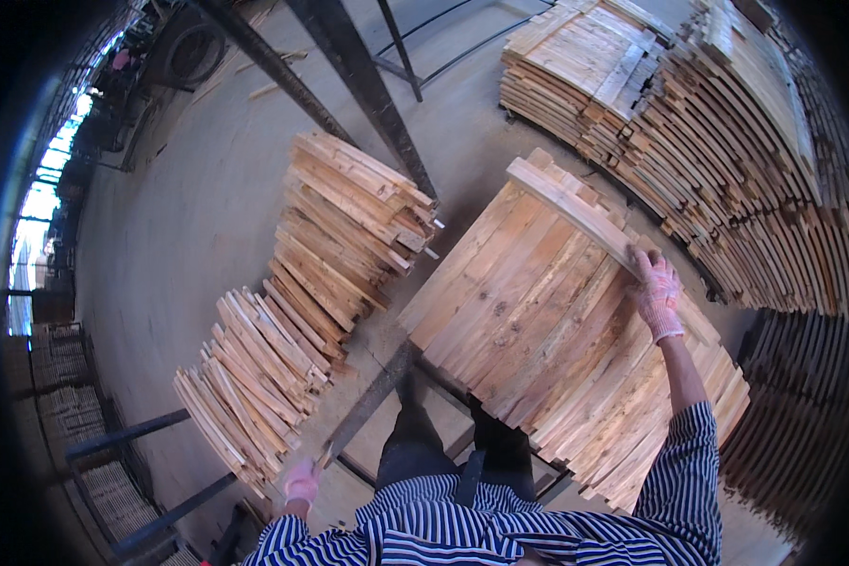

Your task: The person repeatedly picks up small stacks of wooden planks from a metal rack and places them onto a growing pile on the floor. The person wears pink gloves and a striped shirt while moving the planks in a warehouse setting.

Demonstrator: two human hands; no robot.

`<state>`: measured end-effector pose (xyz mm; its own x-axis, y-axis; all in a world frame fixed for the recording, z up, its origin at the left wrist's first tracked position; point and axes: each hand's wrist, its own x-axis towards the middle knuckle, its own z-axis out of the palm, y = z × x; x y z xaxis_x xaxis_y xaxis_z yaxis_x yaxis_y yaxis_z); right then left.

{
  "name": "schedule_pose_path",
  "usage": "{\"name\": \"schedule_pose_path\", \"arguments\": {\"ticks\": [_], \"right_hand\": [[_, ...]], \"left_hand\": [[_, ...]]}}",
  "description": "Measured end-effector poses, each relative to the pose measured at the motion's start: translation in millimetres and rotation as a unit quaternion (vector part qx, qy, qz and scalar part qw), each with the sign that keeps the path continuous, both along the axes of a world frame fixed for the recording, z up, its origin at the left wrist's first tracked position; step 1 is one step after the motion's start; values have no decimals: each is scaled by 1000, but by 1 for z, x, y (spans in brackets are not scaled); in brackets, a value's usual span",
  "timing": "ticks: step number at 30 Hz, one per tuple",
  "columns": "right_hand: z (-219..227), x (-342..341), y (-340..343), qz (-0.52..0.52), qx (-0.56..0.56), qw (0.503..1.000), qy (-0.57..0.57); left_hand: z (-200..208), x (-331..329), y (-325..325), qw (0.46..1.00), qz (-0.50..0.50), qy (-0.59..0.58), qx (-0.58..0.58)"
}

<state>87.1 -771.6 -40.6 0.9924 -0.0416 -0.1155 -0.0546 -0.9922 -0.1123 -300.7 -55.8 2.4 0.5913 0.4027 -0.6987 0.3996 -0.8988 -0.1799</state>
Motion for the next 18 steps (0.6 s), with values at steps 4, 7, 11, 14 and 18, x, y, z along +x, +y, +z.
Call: {"name": "schedule_pose_path", "arguments": {"ticks": [4,7,11,14,18], "right_hand": [[21,-20,92,90,163,974,-127],[32,-12,197,161,274,941,-113],[22,29,372,205,294,932,52],[-23,64,480,159,180,959,148],[-152,97,539,99,64,988,103]], "left_hand": [[14,-80,23,952,77,282,87],[-13,-142,52,948,41,308,75],[-61,-201,77,979,-8,202,7],[-118,-143,52,947,236,27,-215],[-132,-76,2,754,532,-148,-357]]}}
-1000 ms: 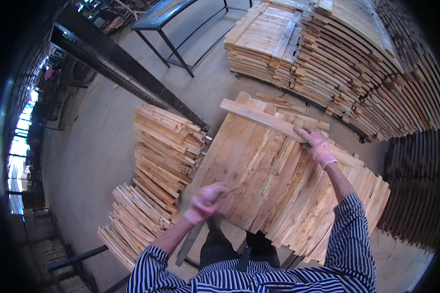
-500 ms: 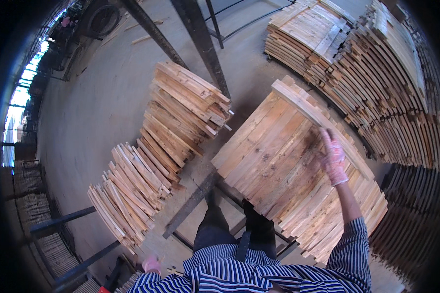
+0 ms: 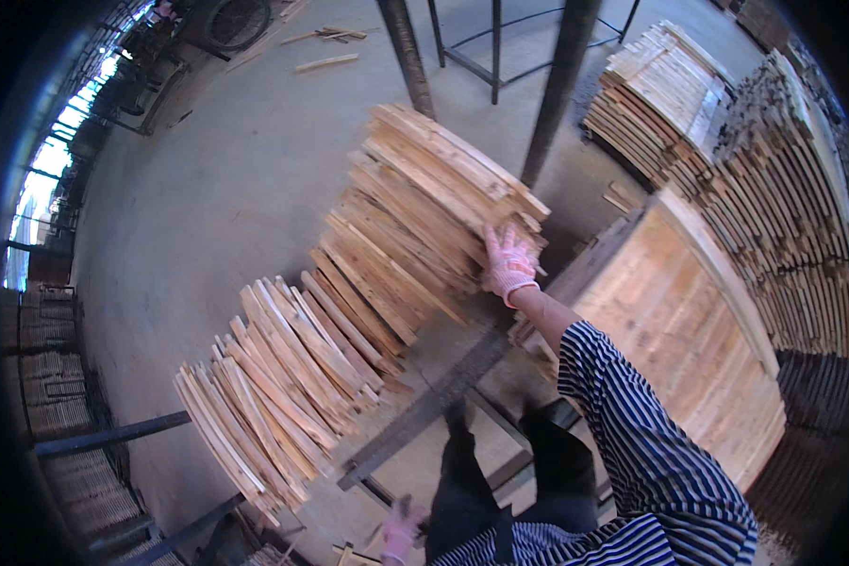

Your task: The person repeatedly picks up small stacks of wooden planks from a metal rack and places them onto a growing pile on the floor. The person wears pink gloves and a striped shirt while moving the planks in a warehouse setting.

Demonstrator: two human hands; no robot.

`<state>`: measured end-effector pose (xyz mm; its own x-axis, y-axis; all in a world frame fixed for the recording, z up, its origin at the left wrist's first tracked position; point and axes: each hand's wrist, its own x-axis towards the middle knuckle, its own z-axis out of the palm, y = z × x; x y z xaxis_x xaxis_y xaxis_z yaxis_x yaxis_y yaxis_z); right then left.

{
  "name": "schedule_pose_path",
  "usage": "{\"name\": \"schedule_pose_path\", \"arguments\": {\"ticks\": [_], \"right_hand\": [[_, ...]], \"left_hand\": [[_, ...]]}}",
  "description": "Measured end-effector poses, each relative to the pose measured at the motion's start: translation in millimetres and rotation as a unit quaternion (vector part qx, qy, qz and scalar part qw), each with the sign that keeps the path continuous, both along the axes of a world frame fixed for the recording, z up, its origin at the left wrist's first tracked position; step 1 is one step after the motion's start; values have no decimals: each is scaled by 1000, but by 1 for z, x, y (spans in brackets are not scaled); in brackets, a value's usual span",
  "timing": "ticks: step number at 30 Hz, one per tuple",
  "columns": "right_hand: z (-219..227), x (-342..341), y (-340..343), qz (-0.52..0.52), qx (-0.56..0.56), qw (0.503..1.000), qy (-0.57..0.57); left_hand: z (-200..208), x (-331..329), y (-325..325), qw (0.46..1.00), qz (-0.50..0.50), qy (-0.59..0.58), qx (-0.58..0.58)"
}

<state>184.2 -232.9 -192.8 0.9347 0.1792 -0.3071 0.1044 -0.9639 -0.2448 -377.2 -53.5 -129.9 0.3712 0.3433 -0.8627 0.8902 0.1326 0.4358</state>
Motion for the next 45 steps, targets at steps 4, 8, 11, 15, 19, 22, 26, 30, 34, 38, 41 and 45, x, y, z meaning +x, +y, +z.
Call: {"name": "schedule_pose_path", "arguments": {"ticks": [4,8,11,15,19,22,26,30,34,38,41,45], "right_hand": [[-67,15,27,-19,-80,995,-60],[-71,11,52,-32,-93,994,-39],[-51,8,50,-43,-56,997,-19],[7,-42,85,-29,49,988,146],[77,-138,108,-100,199,923,314],[75,-195,100,-163,385,827,376],[60,-209,77,-287,530,657,453],[71,-212,64,-234,532,704,408],[114,-255,47,-84,438,783,433],[103,-233,53,-30,374,844,384],[43,-148,76,-103,245,939,218],[-65,-39,108,-146,128,980,51]], "left_hand": [[-26,-24,21,998,34,46,-3],[-25,-71,56,993,64,103,12],[-31,-74,86,995,33,88,20],[-46,63,121,997,-21,75,12],[-17,293,104,969,133,-128,-162],[-40,378,77,948,158,-216,-174],[-68,400,51,964,123,-199,-130],[-69,379,38,916,187,-189,-299],[-90,343,65,864,245,-245,-365],[-98,335,85,824,296,-249,-414],[-79,317,83,813,318,-266,-409],[-99,258,92,760,364,-319,-433]]}}
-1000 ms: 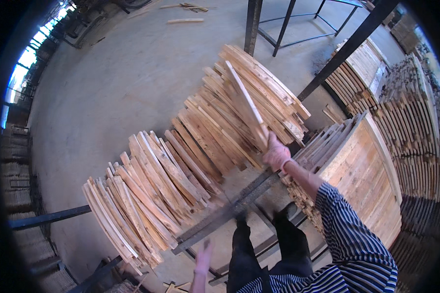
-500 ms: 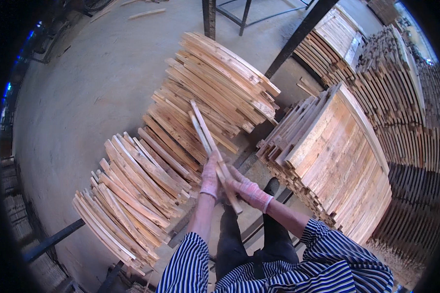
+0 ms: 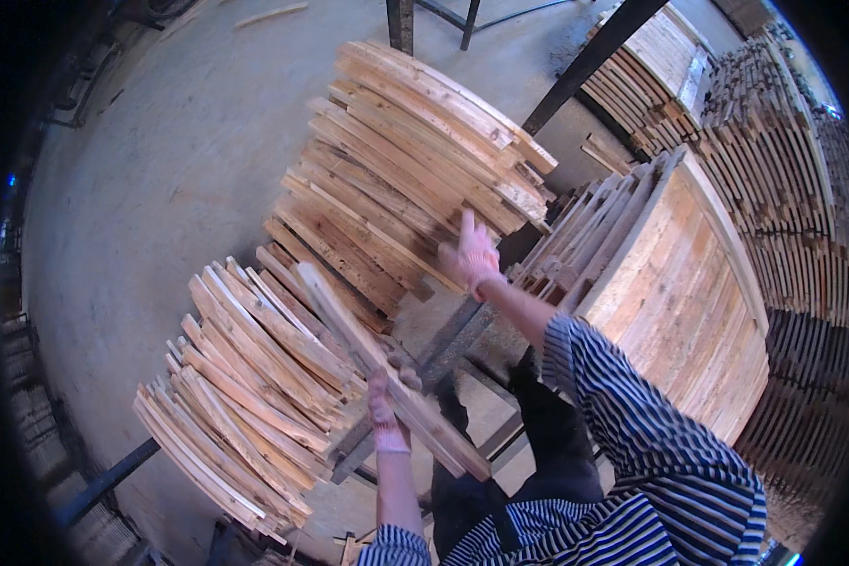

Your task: The person repeatedly picks up small stacks of wooden planks from a metal rack and places them onto a growing pile on the floor. The person wears pink gloves and a striped shirt while moving the planks in a warehouse setting.

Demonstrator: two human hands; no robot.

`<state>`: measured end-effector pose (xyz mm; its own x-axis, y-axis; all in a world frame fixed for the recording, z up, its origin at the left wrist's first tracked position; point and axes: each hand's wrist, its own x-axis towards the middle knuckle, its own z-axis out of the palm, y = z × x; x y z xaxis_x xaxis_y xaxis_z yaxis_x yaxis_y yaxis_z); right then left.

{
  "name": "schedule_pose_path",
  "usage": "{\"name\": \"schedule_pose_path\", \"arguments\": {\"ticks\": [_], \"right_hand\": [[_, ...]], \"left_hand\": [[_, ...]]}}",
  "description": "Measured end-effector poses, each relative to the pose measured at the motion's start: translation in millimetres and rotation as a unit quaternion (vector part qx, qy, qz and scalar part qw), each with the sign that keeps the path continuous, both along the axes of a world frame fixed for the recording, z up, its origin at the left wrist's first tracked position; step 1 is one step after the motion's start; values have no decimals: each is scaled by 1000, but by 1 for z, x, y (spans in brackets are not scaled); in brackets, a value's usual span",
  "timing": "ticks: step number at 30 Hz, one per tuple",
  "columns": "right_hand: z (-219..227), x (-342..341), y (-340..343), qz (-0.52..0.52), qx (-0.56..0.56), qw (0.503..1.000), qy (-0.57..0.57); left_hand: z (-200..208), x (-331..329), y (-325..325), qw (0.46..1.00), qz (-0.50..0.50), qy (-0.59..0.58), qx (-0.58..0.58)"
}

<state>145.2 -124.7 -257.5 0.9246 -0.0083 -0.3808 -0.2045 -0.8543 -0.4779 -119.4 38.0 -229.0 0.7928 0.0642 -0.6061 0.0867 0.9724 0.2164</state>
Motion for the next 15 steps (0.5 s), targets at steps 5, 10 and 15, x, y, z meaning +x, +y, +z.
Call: {"name": "schedule_pose_path", "arguments": {"ticks": [5,10,15], "right_hand": [[-73,59,17,19,-207,977,-42],[-52,48,38,81,-114,990,15],[-45,72,36,41,-137,988,60]], "left_hand": [[-10,-66,-5,992,15,106,64],[-11,-112,-9,955,5,243,172],[-13,-113,-22,949,-10,269,162]]}}
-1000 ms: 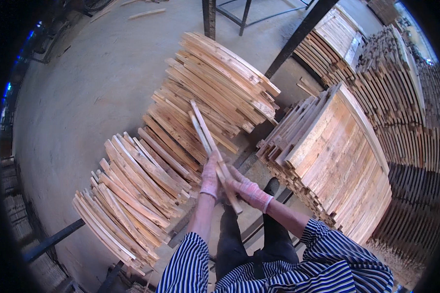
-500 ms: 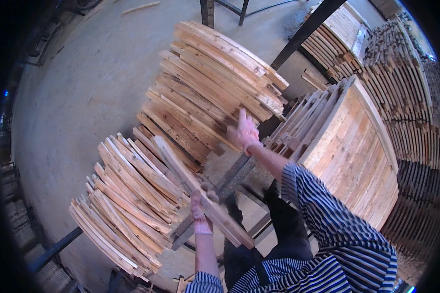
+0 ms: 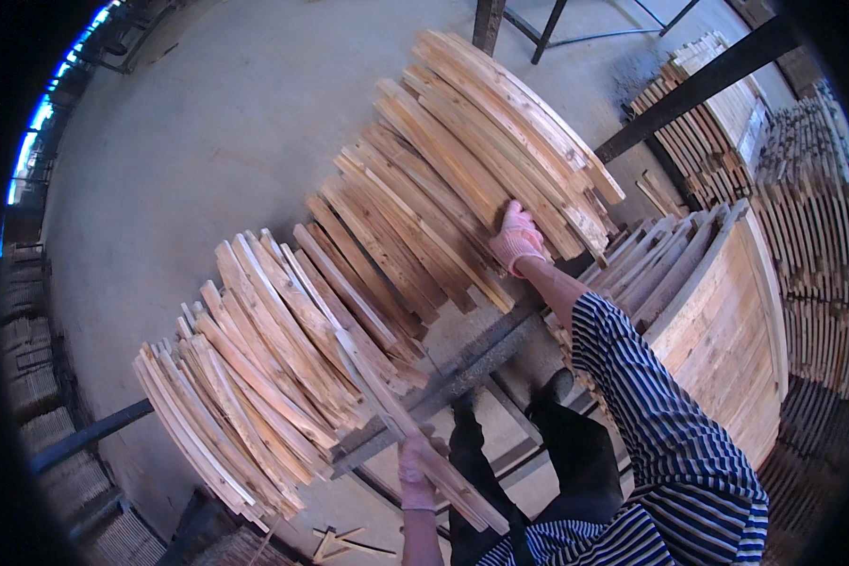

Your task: The person repeatedly picks up small stacks of wooden planks from a metal rack and places them onto a growing pile on the floor. The person wears pink gloves and a striped shirt while moving the planks in a warehouse setting.

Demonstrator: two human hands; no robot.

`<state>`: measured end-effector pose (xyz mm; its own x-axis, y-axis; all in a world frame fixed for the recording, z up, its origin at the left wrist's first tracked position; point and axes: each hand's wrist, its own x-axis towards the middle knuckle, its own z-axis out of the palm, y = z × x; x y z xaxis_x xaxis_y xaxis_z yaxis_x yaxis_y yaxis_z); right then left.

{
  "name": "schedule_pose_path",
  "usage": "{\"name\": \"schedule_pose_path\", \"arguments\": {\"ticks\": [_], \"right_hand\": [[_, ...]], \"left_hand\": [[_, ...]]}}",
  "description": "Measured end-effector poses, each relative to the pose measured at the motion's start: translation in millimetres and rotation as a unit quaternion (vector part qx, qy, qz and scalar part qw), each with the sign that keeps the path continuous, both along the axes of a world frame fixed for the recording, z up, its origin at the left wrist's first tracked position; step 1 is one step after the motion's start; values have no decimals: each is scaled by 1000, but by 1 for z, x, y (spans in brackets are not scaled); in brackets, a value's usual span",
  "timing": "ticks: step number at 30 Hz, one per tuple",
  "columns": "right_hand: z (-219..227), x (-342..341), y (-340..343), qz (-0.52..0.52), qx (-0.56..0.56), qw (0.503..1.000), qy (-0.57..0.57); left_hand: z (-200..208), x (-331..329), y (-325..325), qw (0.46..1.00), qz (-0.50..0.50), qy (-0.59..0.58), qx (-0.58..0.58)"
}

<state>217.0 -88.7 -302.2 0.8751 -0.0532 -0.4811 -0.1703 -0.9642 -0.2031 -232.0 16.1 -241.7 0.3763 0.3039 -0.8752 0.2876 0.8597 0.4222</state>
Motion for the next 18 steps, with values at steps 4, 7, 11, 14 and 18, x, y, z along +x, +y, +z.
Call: {"name": "schedule_pose_path", "arguments": {"ticks": [4,7,11,14,18], "right_hand": [[13,-5,0,23,23,999,16],[16,-6,-5,27,20,999,11],[17,-11,-9,45,43,998,-22],[16,-19,-18,89,87,992,-34],[12,-33,-32,129,142,979,-72]], "left_hand": [[22,12,-1,999,-49,-9,-5],[29,17,-9,999,-42,-17,11],[41,22,-18,998,-49,-32,26],[47,28,-22,998,-46,-19,26],[51,27,-33,1000,-13,-21,-4]]}}
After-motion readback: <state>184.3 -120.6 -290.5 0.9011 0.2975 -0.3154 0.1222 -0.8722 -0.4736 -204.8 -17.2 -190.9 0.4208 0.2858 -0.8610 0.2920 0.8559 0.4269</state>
